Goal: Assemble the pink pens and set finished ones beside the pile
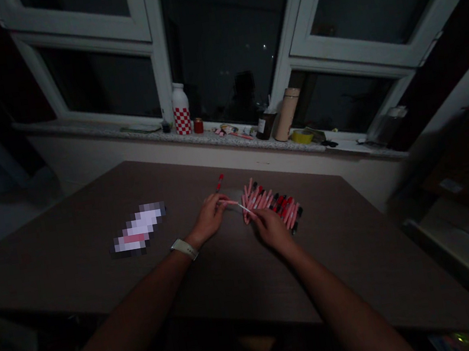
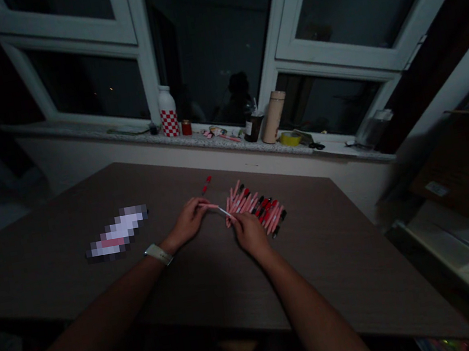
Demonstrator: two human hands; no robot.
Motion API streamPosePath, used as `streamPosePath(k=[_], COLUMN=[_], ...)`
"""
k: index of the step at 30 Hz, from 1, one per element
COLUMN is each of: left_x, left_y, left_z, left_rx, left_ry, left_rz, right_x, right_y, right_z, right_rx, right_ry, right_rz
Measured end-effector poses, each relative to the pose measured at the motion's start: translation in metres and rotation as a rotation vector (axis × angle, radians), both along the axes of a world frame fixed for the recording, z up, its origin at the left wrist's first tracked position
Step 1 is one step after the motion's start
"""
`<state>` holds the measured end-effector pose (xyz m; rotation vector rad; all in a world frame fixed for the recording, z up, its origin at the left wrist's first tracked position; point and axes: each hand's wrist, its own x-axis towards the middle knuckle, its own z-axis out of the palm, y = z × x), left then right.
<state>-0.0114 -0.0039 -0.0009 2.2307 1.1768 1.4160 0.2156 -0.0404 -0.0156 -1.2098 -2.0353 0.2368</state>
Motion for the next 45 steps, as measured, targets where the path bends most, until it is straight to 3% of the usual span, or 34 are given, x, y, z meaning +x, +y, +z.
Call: streamPosePath(k=[10, 24, 30, 38, 45], left_x=[0.006, 0.003, 0.004, 0.009, 0.006], left_y=[-0.002, -0.009, -0.01, -0.01, -0.007], left_z=[-0.008, 0.003, 0.007, 0.007, 0.004], left_rx=[-0.141, -0.289, -0.268, -0.292, -0.312], left_ry=[0.095, 0.13, 0.007, -0.143, -0.058], left_rz=[-0.156, -0.124, -0.181, -0.077, -0.027], right_x=[-0.001, -0.003, -0.008, -0.013, -0.008], right_y=[-0.004, -0.007, -0.01, -0.013, -0.006], right_z=[0.002, 0.003, 0.006, 0.01, 0.001], right_rx=[-0.012, -0.009, -0.079, -0.058, -0.031], right_ry=[-0.065, 0.1, 0.111, 0.114, 0.155], right_rz=[0.075, 0.086, 0.088, 0.087, 0.058])
